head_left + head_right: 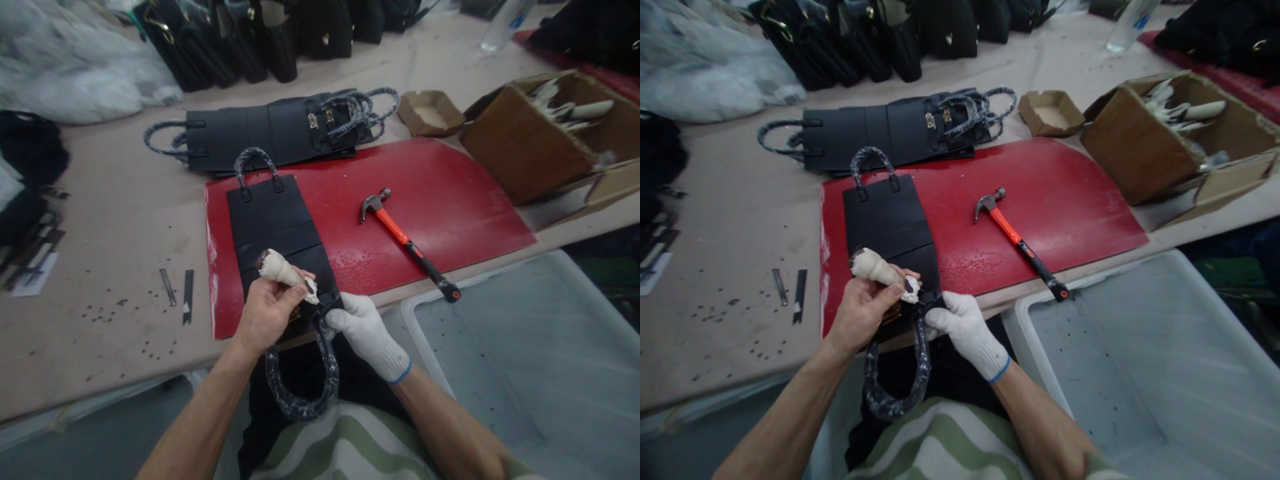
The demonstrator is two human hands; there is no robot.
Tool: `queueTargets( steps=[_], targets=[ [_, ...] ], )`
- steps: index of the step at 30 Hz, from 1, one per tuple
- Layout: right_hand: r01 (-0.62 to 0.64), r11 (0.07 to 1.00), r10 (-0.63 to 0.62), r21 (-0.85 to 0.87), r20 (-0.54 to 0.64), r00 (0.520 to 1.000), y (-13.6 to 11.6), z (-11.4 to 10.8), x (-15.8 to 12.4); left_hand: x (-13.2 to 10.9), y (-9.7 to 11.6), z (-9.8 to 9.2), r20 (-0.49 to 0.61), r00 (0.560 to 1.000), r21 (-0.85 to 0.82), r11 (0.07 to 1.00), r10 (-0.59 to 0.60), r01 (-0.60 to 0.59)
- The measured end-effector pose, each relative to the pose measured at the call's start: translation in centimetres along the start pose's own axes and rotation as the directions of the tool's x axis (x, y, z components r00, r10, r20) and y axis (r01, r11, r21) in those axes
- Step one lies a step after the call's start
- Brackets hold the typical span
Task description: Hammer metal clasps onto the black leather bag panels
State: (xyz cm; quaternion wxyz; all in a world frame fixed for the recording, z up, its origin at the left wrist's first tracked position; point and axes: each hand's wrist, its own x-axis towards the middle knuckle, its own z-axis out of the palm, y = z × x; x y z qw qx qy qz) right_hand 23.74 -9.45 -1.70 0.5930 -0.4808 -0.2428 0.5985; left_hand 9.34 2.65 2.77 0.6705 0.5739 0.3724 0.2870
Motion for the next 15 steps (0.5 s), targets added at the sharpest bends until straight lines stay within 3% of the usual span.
queueTargets(
  steps=[8, 15],
  targets=[
    [-0.028, 0.999, 0.026, -0.030, -0.057, 0.998, -0.2, 0.2, 0.5, 1.1, 0.5, 0.6, 0.038, 0.999, 0.114, 0.993, 0.033, -0.037],
    [-0.029, 0.945, -0.029, -0.326, -0.171, 0.985, -1.2, 1.2, 2.8, 3.6, -0.3, -0.1, 0.034, 0.992, 0.256, 0.958, 0.125, -0.129]
  ],
)
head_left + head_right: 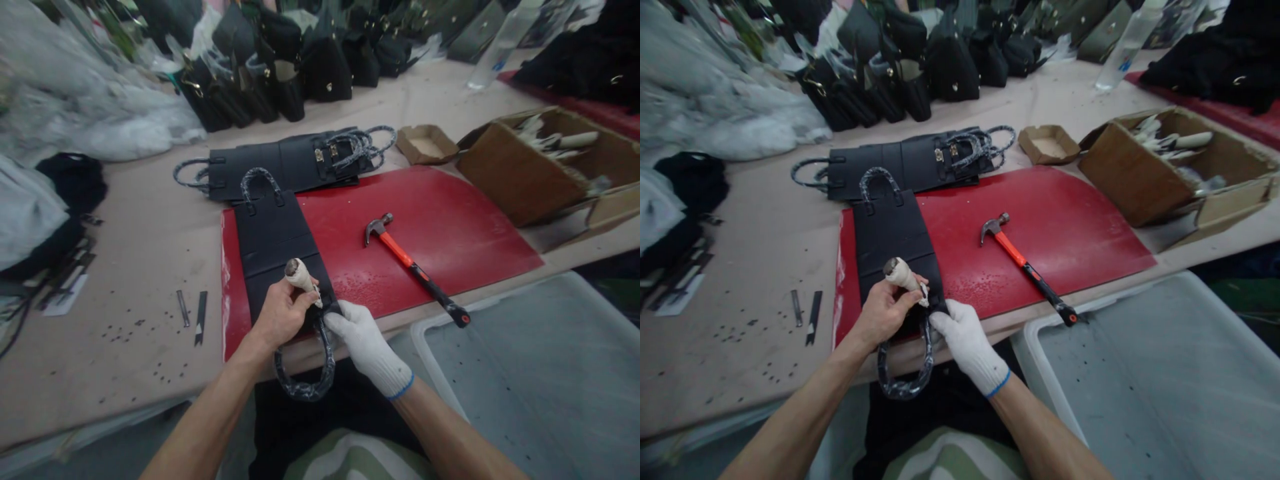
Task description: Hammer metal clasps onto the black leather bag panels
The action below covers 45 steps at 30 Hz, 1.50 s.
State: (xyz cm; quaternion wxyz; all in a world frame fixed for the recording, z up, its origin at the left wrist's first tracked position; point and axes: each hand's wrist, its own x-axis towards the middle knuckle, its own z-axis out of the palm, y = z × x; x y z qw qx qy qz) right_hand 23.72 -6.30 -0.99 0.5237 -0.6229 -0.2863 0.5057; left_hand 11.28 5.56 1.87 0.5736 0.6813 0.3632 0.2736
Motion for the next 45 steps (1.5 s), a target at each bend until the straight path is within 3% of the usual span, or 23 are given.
queueTargets(
  steps=[8, 12, 18, 21, 23, 25, 27, 29, 31, 36, 40, 43, 45],
  targets=[
    [-0.023, 0.955, 0.022, -0.295, -0.005, 1.000, -0.4, -0.3, 0.5, -0.5, -2.6, 0.1, -0.024, 0.992, 0.165, 0.980, 0.120, -0.114],
    [-0.058, 0.861, 0.053, -0.506, -0.024, 0.998, -1.2, -1.1, 0.1, -0.9, -3.2, 0.2, 0.003, 0.990, 0.224, 0.964, 0.144, -0.141],
    [-0.007, 0.686, 0.007, -0.728, -0.003, 1.000, -3.0, -2.2, -1.2, -1.5, -3.2, 0.7, 0.022, 0.974, 0.291, 0.930, 0.227, -0.223],
    [-0.019, 0.612, -0.041, -0.791, -0.056, 0.998, -4.0, -4.5, -1.8, -1.6, -3.0, 0.9, 0.040, 0.974, 0.317, 0.921, 0.225, -0.226],
    [-0.050, 0.548, -0.166, -0.835, -0.167, 0.972, -4.5, -6.9, -1.7, -1.5, -2.9, 0.9, 0.059, 0.974, 0.326, 0.918, 0.217, -0.224],
    [-0.093, 0.434, -0.325, -0.896, -0.252, 0.912, -4.8, -9.7, -1.4, -1.5, -2.8, 0.9, 0.071, 0.974, 0.312, 0.923, 0.215, -0.227],
    [-0.161, 0.266, -0.415, -0.950, -0.263, 0.871, -4.9, -12.2, -0.8, -1.5, -2.7, 1.0, 0.064, 0.975, 0.279, 0.934, 0.215, -0.224],
    [-0.230, 0.101, -0.399, -0.968, -0.251, 0.882, -4.6, -13.9, -0.1, -1.6, -2.8, 1.1, 0.042, 0.976, 0.253, 0.943, 0.212, -0.216],
    [-0.275, 0.042, -0.321, -0.961, -0.273, 0.907, -4.2, -14.7, 0.4, -1.6, -3.0, 1.2, 0.025, 0.978, 0.247, 0.947, 0.208, -0.207],
    [-0.273, 0.185, -0.187, -0.944, -0.306, 0.934, -4.2, -14.6, 1.4, -1.5, -3.0, 1.6, 0.027, 0.981, 0.292, 0.937, 0.190, -0.190],
    [-0.236, 0.348, -0.132, -0.907, -0.296, 0.946, -5.9, -13.6, 0.7, -1.3, -2.8, 1.6, 0.040, 0.982, 0.295, 0.937, 0.185, -0.189],
    [-0.108, 0.587, -0.146, -0.802, -0.236, 0.961, -8.7, -11.9, -2.1, -1.3, -2.6, 1.5, 0.055, 0.981, 0.292, 0.936, 0.187, -0.195],
    [0.132, 0.856, -0.248, -0.500, -0.172, 0.953, -11.0, -10.6, -4.6, -1.2, -2.5, 1.4, 0.055, 0.981, 0.307, 0.932, 0.184, -0.192]
  ],
)
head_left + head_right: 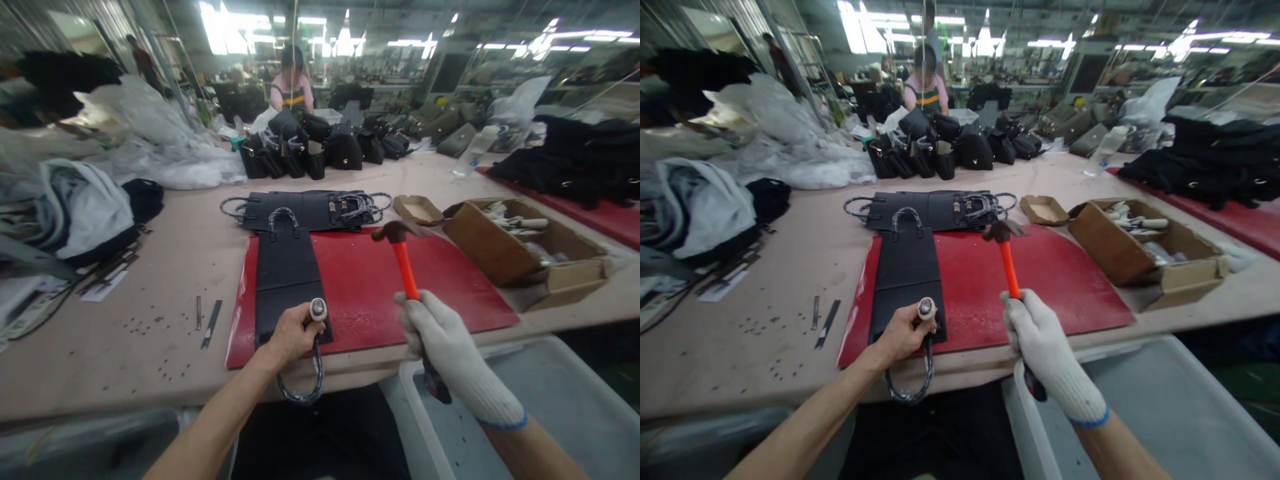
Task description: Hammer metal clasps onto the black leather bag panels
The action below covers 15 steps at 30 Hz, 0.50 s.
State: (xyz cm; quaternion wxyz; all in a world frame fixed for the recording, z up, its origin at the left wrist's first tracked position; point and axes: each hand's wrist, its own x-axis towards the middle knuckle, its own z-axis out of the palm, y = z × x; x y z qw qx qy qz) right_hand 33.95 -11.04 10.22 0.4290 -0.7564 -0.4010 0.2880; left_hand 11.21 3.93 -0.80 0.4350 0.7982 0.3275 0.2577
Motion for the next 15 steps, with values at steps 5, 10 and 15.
queueTargets(
  steps=[5, 10, 15],
  targets=[
    [0.294, 0.954, -0.297, -0.061, -0.040, 0.954, -2.8, -0.6, -3.4, 0.1, 0.0, 0.0, 0.004, 1.000, 0.015, 1.000, 0.000, 0.000],
    [0.438, 0.685, -0.439, -0.583, 0.150, 0.886, -2.6, -1.2, -3.3, 0.0, -0.4, 0.3, -0.014, 1.000, -0.002, 1.000, -0.001, 0.001],
    [0.485, 0.813, -0.553, -0.321, -0.166, 0.817, -6.8, -2.1, -4.4, -0.1, -0.6, 0.4, -0.005, 1.000, 0.024, 1.000, -0.016, 0.016]
  ],
)
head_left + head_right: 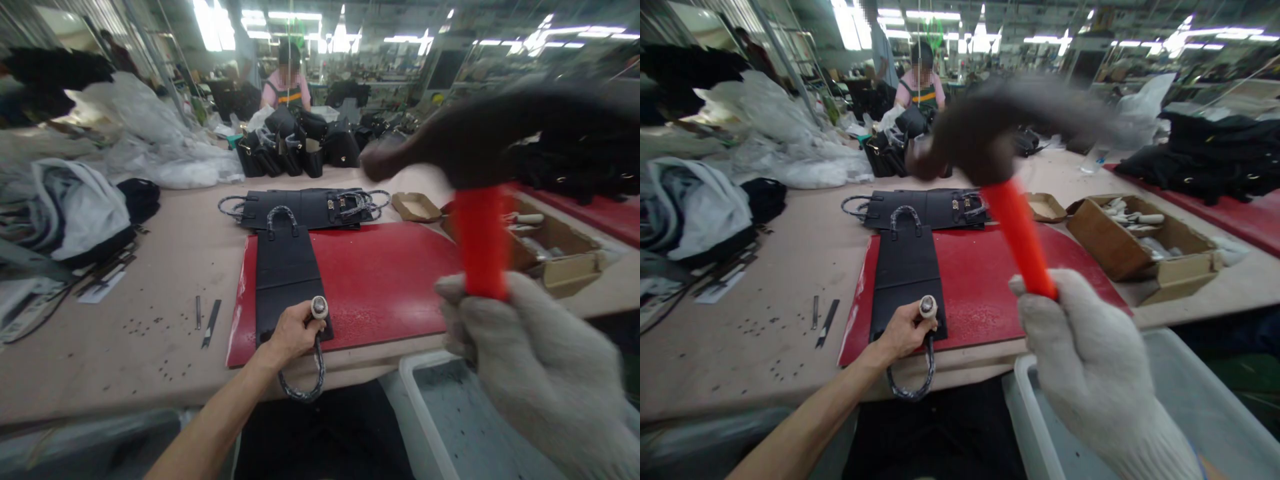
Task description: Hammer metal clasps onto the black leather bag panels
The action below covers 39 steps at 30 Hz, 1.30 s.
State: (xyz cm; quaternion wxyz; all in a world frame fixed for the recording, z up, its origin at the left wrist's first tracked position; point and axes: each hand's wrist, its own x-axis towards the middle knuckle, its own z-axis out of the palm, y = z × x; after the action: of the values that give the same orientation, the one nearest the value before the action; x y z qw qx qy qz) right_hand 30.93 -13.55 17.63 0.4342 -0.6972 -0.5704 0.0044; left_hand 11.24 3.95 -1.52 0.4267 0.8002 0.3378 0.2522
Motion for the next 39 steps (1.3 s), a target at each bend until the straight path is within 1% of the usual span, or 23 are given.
queueTargets(
  steps=[1, 2, 3, 4, 5, 6, 7, 9, 11, 14, 16, 17, 19, 20, 22, 24, 27, 29, 32, 34, 36, 37, 39],
  targets=[
    [-0.028, 0.998, 0.033, 0.057, -0.075, 0.997, -0.2, 0.1, -0.3, 0.0, 0.0, 0.0, -0.002, 1.000, 0.008, 1.000, -0.002, 0.002],
    [-0.024, 0.998, 0.028, 0.060, -0.068, 0.997, 0.0, 0.5, -0.8, 0.0, 0.1, 0.0, -0.005, 1.000, 0.010, 1.000, -0.004, 0.004],
    [0.023, 1.000, -0.022, -0.013, 0.084, 0.996, 0.6, 0.9, -1.4, 0.0, 0.2, -0.1, -0.007, 1.000, 0.010, 1.000, -0.005, 0.005],
    [0.032, 0.998, -0.022, -0.056, 0.174, 0.985, 1.6, 1.4, -2.1, 0.0, 0.3, -0.1, -0.008, 1.000, 0.010, 1.000, -0.003, 0.003],
    [0.019, 0.993, 0.007, -0.117, 0.223, 0.975, 2.8, 1.9, -2.8, 0.0, 0.4, -0.1, -0.004, 1.000, 0.013, 1.000, 0.001, -0.001],
    [0.008, 0.968, 0.072, -0.252, 0.305, 0.950, 4.1, 2.2, -3.4, 0.0, 0.6, -0.2, 0.002, 1.000, 0.019, 1.000, 0.005, -0.005],
    [0.007, 0.940, 0.136, -0.341, 0.392, 0.910, 5.4, 2.4, -3.9, 0.0, 0.8, -0.3, 0.007, 1.000, 0.029, 1.000, 0.006, -0.006],
    [0.008, 0.860, 0.266, -0.511, 0.461, 0.847, 7.8, 2.6, -4.4, 0.1, 1.1, -0.4, 0.017, 1.000, 0.051, 0.999, -0.005, 0.005],
    [-0.003, 0.777, 0.355, -0.629, 0.435, 0.827, 10.0, 3.1, -4.5, 0.2, 1.4, -0.4, 0.022, 0.999, 0.057, 0.998, -0.024, 0.023],
    [-0.027, 0.686, 0.404, -0.727, 0.350, 0.845, 12.9, 4.8, -4.2, 0.2, 1.7, -0.4, 0.018, 0.999, 0.048, 0.998, -0.033, 0.032],
    [-0.005, 0.684, 0.349, -0.730, 0.321, 0.881, 14.2, 6.6, -3.9, 0.1, 1.8, -0.3, 0.009, 0.999, 0.040, 0.999, -0.035, 0.034],
    [0.019, 0.699, 0.286, -0.714, 0.305, 0.909, 14.5, 7.6, -3.7, 0.1, 1.8, -0.3, 0.008, 0.999, 0.037, 0.999, -0.038, 0.037],
    [0.083, 0.765, 0.111, -0.639, 0.257, 0.960, 14.0, 9.9, -3.5, 0.1, 1.9, -0.3, 0.006, 0.999, 0.038, 0.998, -0.044, 0.044],
    [0.119, 0.811, 0.025, -0.572, 0.238, 0.971, 13.3, 11.1, -3.4, 0.1, 1.9, -0.3, 0.004, 0.999, 0.040, 0.998, -0.047, 0.047],
    [0.188, 0.905, -0.093, -0.383, 0.252, 0.963, 11.4, 13.5, -3.5, 0.1, 1.9, -0.3, 0.001, 0.999, 0.045, 0.998, -0.048, 0.048],
    [0.219, 0.956, -0.142, -0.195, 0.348, 0.927, 9.6, 15.9, -3.8, 0.1, 1.9, -0.3, 0.005, 0.999, 0.045, 0.998, -0.047, 0.047],
    [0.239, 0.964, -0.171, -0.113, 0.425, 0.889, 8.5, 18.8, -4.7, 0.1, 2.0, -0.3, 0.012, 0.999, 0.060, 0.998, -0.036, 0.035],
    [0.250, 0.960, -0.177, -0.122, 0.425, 0.888, 8.8, 19.9, -5.2, 0.1, 2.2, -0.1, 0.014, 1.000, 0.089, 0.996, -0.013, 0.012],
    [0.228, 0.968, -0.163, -0.108, 0.423, 0.891, 9.4, 20.0, -5.3, 0.1, 2.3, 0.4, 0.035, 0.999, 0.097, 0.994, 0.040, -0.044],
    [0.212, 0.972, -0.146, -0.104, 0.443, 0.885, 9.3, 19.6, -5.1, 0.3, 2.0, 0.5, 0.003, 1.000, -0.014, 1.000, 0.015, -0.015],
    [0.202, 0.973, -0.126, -0.113, 0.474, 0.871, 9.0, 19.2, -4.8, 0.3, 1.4, 0.2, -0.113, 0.984, -0.269, 0.958, -0.135, 0.100],
    [0.199, 0.973, -0.117, -0.120, 0.486, 0.866, 8.8, 19.1, -4.7, 0.3, 0.9, -0.4, -0.181, 0.954, -0.418, 0.897, -0.237, 0.144],
    [0.191, 0.973, -0.105, -0.130, 0.490, 0.865, 8.5, 19.0, -4.7, -0.2, -0.1, -2.3, -0.281, 0.871, -0.636, 0.758, -0.402, 0.145]
  ],
)
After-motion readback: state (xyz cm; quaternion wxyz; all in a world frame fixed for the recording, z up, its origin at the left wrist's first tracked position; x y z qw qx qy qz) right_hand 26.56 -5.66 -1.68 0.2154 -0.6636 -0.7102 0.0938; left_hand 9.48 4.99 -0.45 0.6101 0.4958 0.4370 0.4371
